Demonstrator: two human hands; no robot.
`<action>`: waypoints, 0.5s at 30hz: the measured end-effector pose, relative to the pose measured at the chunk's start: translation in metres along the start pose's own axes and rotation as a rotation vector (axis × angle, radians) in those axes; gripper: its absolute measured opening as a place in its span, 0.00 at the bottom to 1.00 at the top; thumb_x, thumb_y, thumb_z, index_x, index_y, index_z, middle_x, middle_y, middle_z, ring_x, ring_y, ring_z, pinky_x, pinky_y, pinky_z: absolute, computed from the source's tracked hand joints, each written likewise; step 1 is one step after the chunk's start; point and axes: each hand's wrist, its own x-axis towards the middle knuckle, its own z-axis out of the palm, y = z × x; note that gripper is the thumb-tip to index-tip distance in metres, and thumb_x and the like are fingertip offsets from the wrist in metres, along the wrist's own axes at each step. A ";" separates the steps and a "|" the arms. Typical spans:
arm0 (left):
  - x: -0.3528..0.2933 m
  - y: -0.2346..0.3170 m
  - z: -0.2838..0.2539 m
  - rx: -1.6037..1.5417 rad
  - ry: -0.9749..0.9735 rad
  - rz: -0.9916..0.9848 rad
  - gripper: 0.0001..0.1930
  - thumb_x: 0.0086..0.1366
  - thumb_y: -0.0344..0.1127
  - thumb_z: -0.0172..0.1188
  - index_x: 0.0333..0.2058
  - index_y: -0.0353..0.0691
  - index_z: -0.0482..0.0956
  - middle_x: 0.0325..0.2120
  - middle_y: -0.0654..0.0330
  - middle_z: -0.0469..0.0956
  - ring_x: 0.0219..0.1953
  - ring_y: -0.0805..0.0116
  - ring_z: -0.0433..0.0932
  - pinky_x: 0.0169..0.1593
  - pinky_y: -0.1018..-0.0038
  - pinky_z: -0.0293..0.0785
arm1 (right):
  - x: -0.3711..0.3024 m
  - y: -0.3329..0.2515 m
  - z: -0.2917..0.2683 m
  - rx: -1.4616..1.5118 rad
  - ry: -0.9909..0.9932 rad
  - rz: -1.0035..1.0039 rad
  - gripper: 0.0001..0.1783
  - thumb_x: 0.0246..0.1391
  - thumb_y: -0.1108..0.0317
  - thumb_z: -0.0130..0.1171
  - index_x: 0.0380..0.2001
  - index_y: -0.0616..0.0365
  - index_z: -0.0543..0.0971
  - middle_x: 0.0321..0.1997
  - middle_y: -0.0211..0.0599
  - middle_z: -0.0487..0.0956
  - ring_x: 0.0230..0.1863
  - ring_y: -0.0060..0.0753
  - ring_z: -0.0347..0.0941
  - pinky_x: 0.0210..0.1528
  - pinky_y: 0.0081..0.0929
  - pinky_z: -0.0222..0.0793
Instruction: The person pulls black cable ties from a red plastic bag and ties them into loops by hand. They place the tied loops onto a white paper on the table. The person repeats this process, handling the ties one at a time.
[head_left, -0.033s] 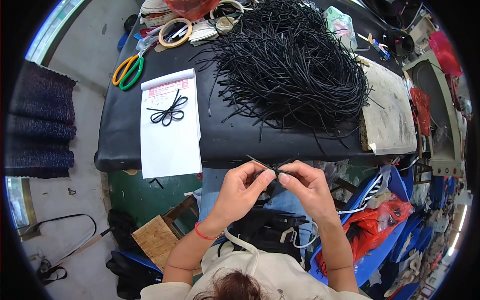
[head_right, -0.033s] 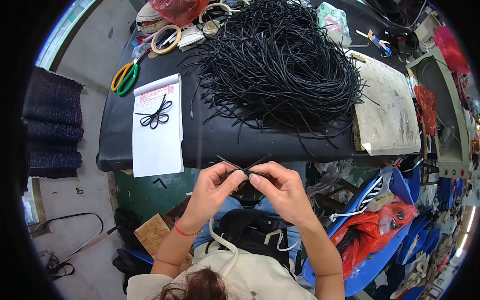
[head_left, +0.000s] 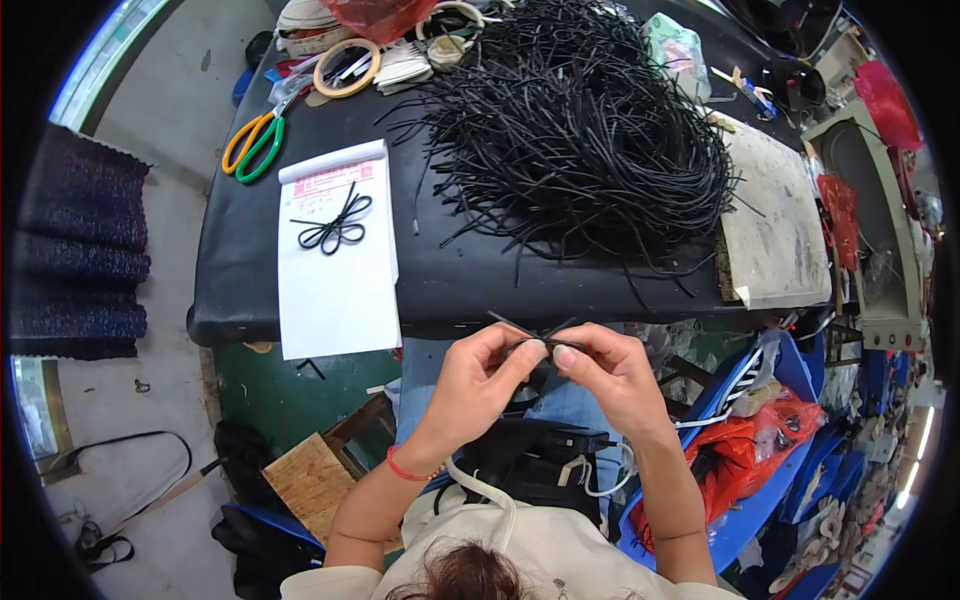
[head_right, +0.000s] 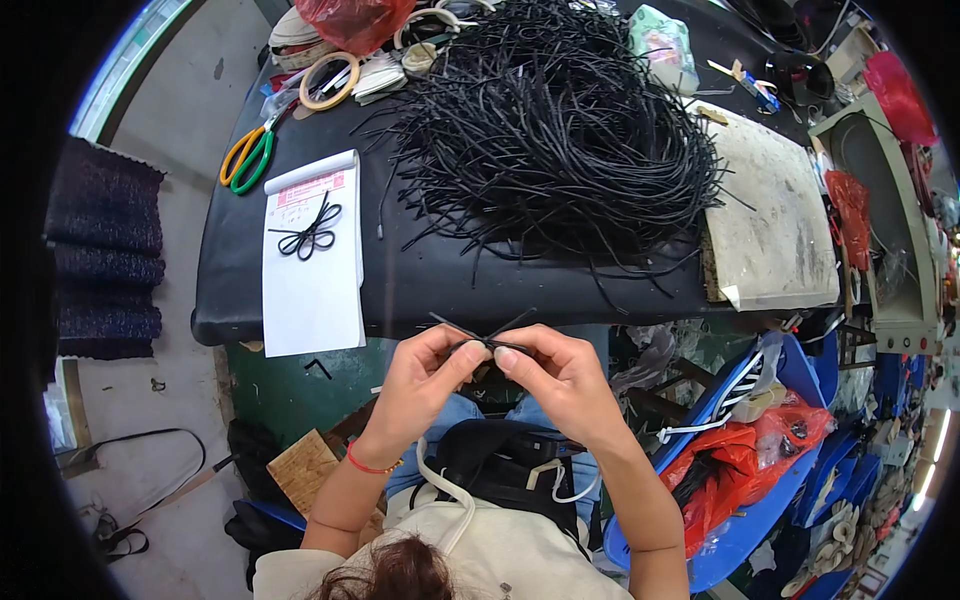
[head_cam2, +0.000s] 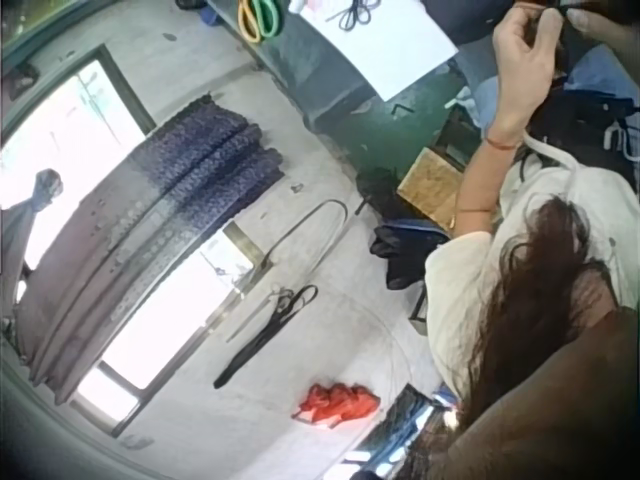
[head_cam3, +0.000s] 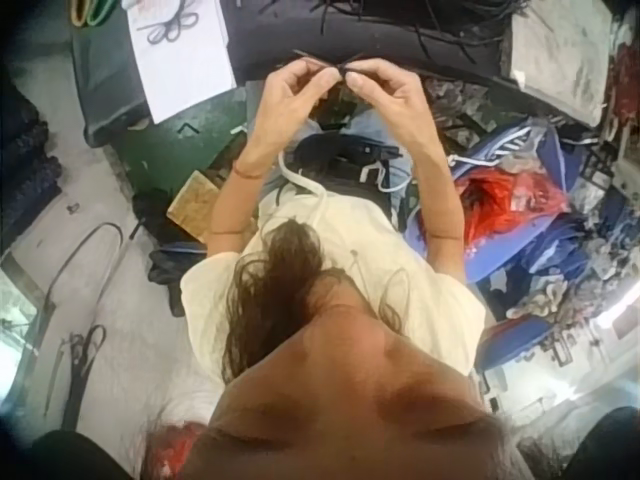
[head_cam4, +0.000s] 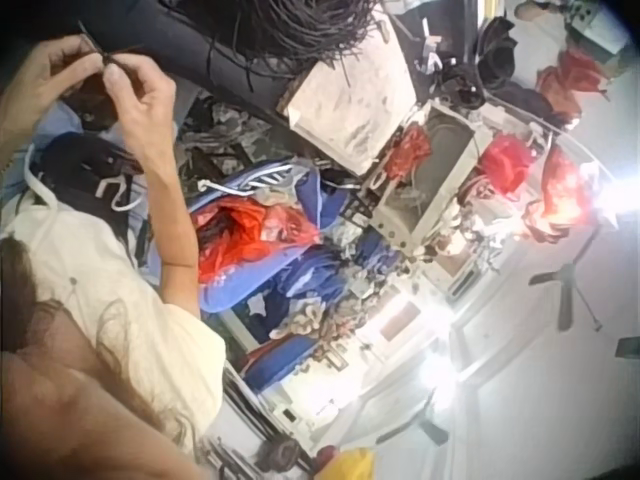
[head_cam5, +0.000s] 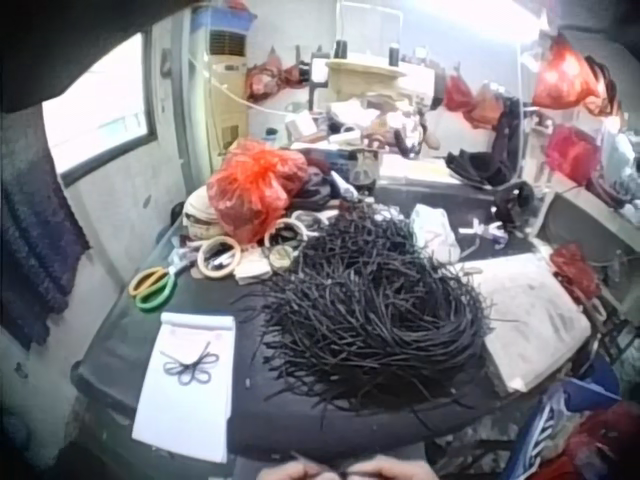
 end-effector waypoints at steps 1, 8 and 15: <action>0.000 0.001 -0.001 -0.002 0.024 0.002 0.08 0.62 0.33 0.57 0.35 0.33 0.76 0.23 0.69 0.72 0.25 0.86 0.66 0.29 0.86 0.64 | 0.002 -0.002 -0.003 -0.075 0.036 -0.035 0.10 0.53 0.72 0.57 0.38 0.66 0.77 0.31 0.29 0.76 0.34 0.16 0.69 0.36 0.16 0.65; 0.034 0.055 -0.108 0.823 0.663 0.272 0.11 0.57 0.35 0.61 0.36 0.35 0.76 0.22 0.64 0.72 0.25 0.77 0.69 0.31 0.79 0.65 | 0.050 0.004 -0.045 -1.080 0.558 -0.643 0.09 0.46 0.74 0.60 0.34 0.59 0.79 0.27 0.37 0.71 0.30 0.36 0.69 0.32 0.28 0.65; 0.039 0.058 -0.076 1.429 0.981 0.799 0.17 0.52 0.34 0.64 0.41 0.37 0.76 0.47 0.56 0.67 0.49 0.56 0.64 0.50 0.64 0.61 | 0.053 -0.003 -0.033 -1.281 0.478 -0.821 0.10 0.42 0.73 0.60 0.33 0.59 0.78 0.31 0.33 0.70 0.35 0.36 0.66 0.35 0.31 0.62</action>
